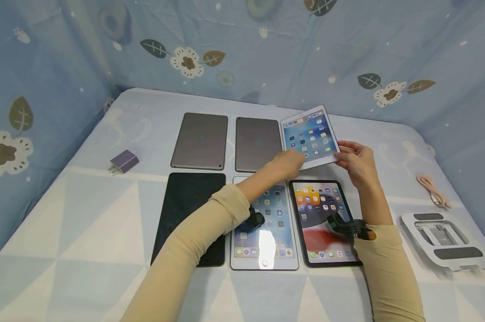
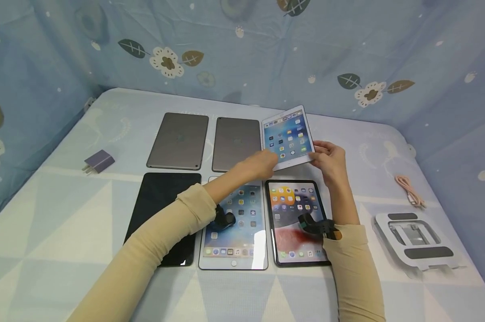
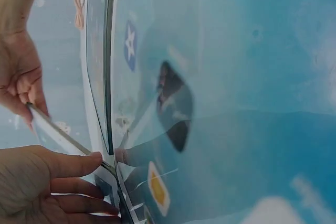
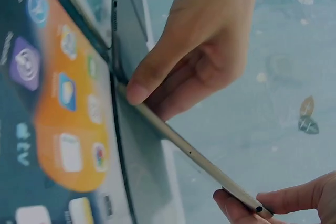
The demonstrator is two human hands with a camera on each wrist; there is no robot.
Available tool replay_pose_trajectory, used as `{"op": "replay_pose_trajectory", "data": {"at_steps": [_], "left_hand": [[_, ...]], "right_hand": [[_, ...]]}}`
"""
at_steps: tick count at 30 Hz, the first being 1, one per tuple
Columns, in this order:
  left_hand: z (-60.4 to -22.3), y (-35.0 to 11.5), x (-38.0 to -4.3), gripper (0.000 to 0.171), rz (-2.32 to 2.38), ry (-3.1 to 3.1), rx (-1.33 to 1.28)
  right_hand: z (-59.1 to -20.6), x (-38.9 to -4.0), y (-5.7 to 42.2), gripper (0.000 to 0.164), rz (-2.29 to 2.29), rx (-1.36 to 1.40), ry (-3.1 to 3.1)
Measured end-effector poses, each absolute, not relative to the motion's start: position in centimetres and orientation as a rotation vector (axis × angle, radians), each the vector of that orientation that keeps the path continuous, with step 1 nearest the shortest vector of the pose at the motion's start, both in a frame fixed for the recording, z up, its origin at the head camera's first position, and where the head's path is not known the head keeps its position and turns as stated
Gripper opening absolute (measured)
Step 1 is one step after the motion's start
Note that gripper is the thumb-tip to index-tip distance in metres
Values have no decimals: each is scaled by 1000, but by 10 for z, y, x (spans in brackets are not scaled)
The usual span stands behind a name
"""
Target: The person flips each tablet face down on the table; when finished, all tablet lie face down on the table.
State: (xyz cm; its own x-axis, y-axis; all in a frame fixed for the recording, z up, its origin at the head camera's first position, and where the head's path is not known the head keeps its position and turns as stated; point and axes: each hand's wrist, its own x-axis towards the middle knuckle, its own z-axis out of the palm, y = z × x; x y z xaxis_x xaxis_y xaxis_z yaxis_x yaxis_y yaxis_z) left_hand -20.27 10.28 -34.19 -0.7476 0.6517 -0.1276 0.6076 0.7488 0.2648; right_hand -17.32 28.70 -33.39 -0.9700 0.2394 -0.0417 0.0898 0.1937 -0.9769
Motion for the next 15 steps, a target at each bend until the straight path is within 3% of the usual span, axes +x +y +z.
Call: {"op": "replay_pose_trajectory", "data": {"at_steps": [4, 10, 15], "left_hand": [[-343, 107, -203, 23, 330, 2719, 1032], [-344, 115, -202, 7, 404, 2679, 1071], [-346, 124, -202, 11, 469, 2675, 1064]], "right_hand": [[-326, -169, 287, 46, 1919, -269, -2283], [-316, -164, 289, 48, 1889, -219, -2266], [-310, -161, 288, 47, 1741, -204, -2342]]}}
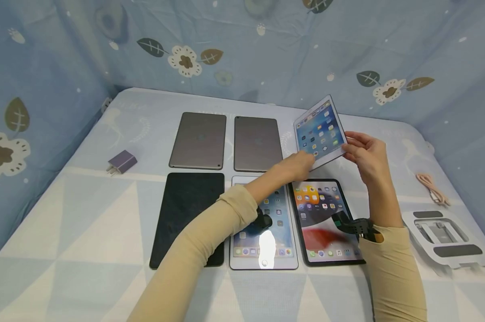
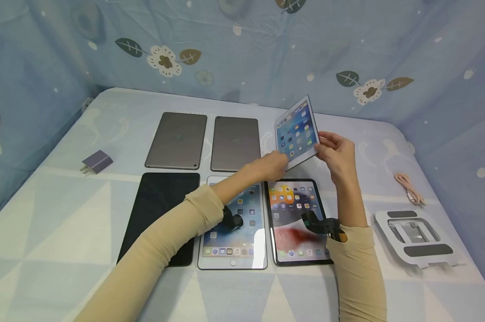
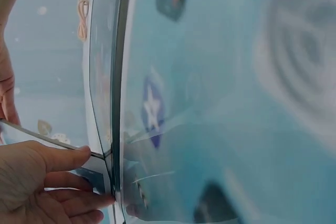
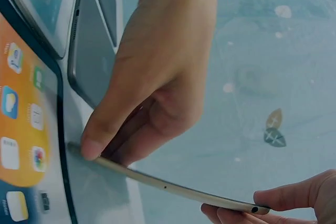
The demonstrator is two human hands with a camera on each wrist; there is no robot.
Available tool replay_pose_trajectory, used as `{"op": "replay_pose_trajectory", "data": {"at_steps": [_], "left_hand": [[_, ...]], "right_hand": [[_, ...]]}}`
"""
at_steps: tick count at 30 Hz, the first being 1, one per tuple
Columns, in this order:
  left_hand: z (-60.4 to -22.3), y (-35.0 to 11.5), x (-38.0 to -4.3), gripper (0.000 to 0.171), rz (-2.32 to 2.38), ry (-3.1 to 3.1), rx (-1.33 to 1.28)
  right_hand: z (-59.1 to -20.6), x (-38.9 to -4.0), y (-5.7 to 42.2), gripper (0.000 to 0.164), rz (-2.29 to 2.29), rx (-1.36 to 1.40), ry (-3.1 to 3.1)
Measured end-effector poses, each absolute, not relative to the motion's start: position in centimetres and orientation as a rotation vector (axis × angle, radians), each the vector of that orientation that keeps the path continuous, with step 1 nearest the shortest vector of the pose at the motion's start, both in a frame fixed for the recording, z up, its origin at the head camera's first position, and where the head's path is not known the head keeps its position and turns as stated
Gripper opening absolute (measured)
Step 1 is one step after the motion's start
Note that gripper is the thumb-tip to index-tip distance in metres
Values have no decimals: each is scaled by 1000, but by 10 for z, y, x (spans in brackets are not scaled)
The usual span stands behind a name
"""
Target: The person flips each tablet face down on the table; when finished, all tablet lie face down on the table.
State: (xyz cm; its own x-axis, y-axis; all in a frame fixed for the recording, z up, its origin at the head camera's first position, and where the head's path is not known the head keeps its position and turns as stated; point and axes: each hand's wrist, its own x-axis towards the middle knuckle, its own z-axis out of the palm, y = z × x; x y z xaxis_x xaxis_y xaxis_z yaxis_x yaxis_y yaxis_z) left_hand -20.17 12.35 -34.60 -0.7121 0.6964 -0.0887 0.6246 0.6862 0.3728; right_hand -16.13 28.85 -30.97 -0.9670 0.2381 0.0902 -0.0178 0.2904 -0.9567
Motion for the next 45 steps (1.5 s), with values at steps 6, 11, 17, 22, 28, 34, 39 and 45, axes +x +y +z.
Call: {"op": "replay_pose_trajectory", "data": {"at_steps": [6, 11, 17, 22, 28, 34, 39, 45], "left_hand": [[-348, 130, -204, 9, 549, 2671, 1048], [-348, 129, -206, 11, 640, 2659, 1039], [-338, 127, -209, 24, 727, 2658, 1108], [-319, 123, -208, 30, 759, 2687, 1170], [-297, 117, -209, 46, 764, 2682, 1212], [-279, 112, -211, 58, 727, 2714, 1222], [-269, 107, -210, 56, 702, 2717, 1177], [-264, 102, -211, 67, 677, 2697, 1086]], "right_hand": [[-304, -159, 284, 44, 1523, -168, -2443], [-304, -156, 280, 43, 1488, -143, -2459], [-305, -155, 278, 49, 1770, -28, -2320], [-306, -155, 277, 57, 2132, 129, -2116], [-309, -154, 276, 31, 2248, 241, -2052], [-311, -156, 276, 18, 2326, 292, -2039], [-316, -159, 280, 23, 2425, 289, -2087], [-331, -167, 288, 66, 2318, 217, -2476]]}}
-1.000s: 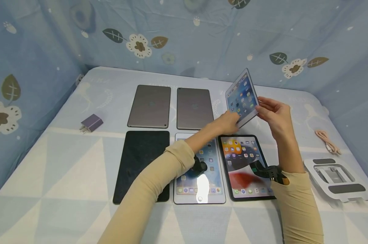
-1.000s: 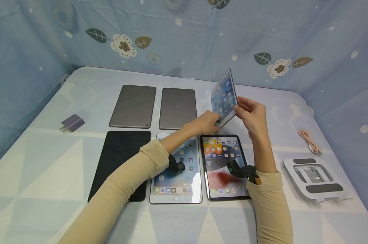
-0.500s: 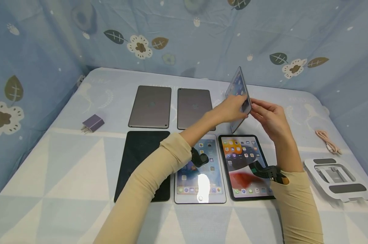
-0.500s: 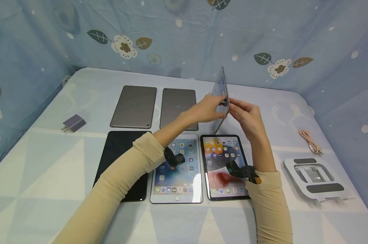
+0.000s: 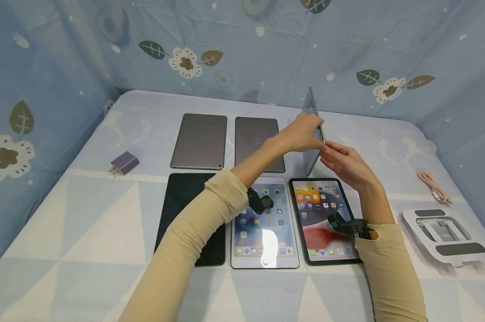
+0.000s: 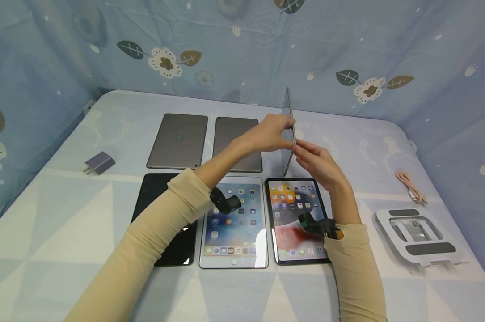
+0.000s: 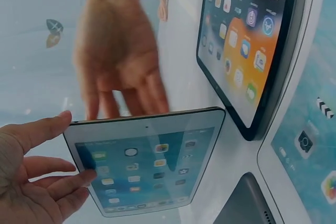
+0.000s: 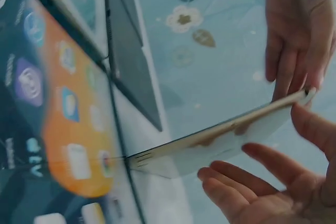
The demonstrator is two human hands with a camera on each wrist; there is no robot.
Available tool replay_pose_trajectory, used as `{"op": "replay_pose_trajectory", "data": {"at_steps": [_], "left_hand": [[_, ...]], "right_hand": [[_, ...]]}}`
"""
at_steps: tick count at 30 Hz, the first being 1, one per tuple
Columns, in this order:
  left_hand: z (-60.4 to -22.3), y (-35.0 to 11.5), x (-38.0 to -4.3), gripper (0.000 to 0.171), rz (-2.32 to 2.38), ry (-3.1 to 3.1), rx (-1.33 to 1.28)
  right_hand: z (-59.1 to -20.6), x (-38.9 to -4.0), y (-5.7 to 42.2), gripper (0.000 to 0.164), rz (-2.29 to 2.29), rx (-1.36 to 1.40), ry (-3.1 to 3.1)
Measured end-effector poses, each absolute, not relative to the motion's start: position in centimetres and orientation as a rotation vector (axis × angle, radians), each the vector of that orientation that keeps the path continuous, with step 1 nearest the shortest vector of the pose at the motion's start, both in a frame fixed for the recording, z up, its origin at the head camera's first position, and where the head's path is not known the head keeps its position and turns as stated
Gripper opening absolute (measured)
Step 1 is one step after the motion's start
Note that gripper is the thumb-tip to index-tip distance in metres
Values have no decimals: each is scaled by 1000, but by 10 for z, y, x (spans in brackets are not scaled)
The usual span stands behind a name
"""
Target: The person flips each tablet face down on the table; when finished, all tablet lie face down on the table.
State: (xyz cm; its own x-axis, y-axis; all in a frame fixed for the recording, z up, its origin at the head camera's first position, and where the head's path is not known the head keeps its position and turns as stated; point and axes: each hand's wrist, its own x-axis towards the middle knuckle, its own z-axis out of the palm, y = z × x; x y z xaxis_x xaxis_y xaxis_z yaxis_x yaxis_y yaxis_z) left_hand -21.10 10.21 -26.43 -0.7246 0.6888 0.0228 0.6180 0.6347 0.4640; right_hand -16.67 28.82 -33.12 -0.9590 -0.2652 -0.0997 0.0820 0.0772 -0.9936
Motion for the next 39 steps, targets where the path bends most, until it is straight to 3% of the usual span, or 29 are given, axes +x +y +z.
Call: {"op": "replay_pose_trajectory", "data": {"at_steps": [20, 27, 39], "left_hand": [[-263, 72, -215, 62, 675, 2740, 896], [-268, 63, -215, 32, 768, 2754, 928], [-292, 60, -212, 53, 773, 2748, 823]], "right_hand": [[-356, -175, 268, 67, -1601, -297, 2216], [-356, -174, 263, 67, -1513, -321, 2320], [-354, -174, 259, 69, -1234, -316, 2561]]}}
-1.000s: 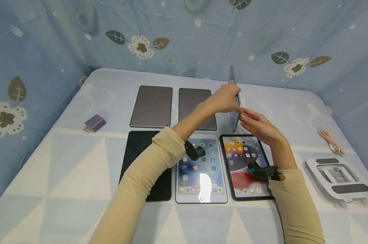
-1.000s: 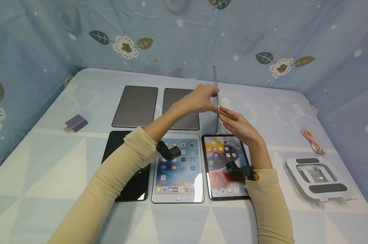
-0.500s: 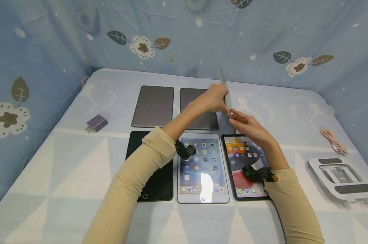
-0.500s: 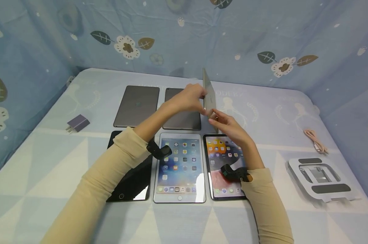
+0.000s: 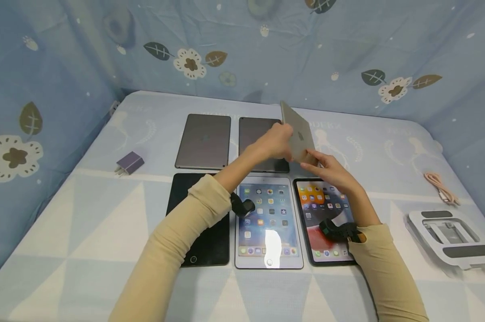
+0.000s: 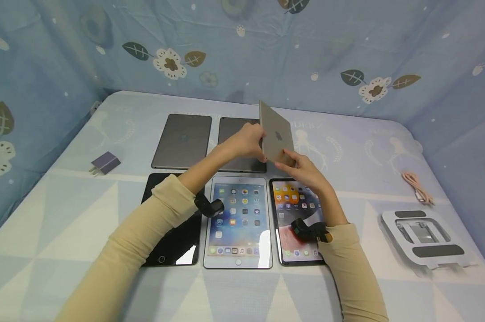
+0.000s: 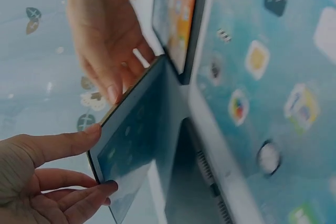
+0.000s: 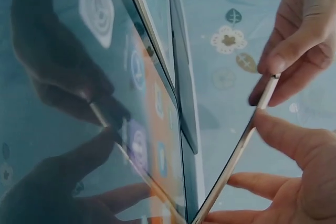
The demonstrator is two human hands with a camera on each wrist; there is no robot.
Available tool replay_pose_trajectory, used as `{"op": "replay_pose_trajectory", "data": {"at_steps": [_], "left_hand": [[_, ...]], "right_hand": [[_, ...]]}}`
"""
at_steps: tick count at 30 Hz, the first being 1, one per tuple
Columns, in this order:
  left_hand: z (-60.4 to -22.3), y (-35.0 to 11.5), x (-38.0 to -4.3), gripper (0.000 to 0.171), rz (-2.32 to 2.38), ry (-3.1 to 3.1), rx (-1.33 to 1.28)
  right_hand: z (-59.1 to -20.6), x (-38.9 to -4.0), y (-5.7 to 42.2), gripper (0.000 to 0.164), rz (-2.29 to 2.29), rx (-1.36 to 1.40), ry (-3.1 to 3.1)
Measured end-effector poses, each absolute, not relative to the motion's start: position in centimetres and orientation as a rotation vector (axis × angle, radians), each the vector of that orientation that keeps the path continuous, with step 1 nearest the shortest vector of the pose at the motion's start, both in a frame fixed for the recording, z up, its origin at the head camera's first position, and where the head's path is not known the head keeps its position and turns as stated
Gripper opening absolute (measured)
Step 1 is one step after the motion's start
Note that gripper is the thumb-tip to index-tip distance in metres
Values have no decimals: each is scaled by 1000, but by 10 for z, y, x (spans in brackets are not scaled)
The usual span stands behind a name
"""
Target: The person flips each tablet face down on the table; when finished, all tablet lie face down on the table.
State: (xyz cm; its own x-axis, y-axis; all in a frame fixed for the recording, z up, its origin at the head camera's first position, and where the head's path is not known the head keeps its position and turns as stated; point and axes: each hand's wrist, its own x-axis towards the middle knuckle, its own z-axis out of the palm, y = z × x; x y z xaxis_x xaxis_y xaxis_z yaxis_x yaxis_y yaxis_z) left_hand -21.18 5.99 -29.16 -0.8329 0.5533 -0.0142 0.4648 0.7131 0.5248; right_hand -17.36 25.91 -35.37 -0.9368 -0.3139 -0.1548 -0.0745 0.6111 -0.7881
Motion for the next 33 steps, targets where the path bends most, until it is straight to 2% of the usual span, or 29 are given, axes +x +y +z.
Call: {"op": "replay_pose_trajectory", "data": {"at_steps": [4, 9, 21, 33], "left_hand": [[-305, 67, -213, 57, 784, 2724, 781], [-320, 77, -215, 54, 833, 2720, 751], [-345, 96, -217, 50, 865, 2686, 689], [-351, 103, -215, 24, 604, 2812, 741]], "right_hand": [[-352, -174, 260, 73, -1094, -247, 2627], [-352, -175, 263, 78, -956, -206, 2700], [-354, -173, 274, 75, -688, -212, 2854], [-358, -174, 276, 76, -626, -219, 2899]]}}
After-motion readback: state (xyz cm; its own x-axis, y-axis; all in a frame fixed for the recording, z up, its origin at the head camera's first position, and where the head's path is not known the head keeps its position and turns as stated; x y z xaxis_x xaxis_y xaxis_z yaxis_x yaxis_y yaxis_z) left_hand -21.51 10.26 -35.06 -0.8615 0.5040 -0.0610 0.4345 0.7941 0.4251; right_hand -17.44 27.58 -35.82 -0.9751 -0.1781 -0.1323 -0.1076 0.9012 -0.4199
